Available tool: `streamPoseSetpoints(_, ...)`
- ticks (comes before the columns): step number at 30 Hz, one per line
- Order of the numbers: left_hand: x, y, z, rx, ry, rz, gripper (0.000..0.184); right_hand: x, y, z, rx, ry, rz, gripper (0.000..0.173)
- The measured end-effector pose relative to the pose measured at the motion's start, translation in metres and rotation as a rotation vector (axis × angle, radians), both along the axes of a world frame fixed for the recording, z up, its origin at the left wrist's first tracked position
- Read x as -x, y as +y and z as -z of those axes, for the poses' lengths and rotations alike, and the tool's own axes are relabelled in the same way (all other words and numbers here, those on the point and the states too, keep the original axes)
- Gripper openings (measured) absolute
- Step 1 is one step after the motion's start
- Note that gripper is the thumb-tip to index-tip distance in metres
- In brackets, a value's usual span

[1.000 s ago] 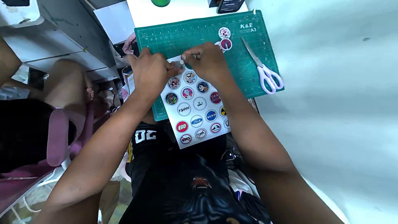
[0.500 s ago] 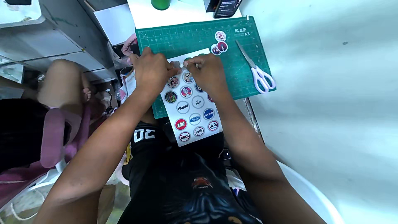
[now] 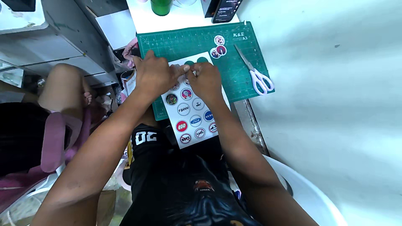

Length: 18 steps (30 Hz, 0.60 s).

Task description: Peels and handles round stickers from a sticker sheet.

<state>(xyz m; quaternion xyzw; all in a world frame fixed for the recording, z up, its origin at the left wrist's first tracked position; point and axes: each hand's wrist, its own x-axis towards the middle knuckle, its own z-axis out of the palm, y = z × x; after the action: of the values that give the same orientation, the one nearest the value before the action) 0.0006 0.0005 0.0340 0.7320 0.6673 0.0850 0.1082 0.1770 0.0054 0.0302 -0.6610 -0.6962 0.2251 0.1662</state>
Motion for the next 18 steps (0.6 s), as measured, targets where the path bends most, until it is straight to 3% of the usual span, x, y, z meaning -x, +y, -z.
streamPoseSetpoints(18, -0.003, -0.004, -0.001, -0.013, -0.029, 0.002, 0.084, 0.025, -0.029, 0.004, -0.049, 0.013, 0.043, 0.03)
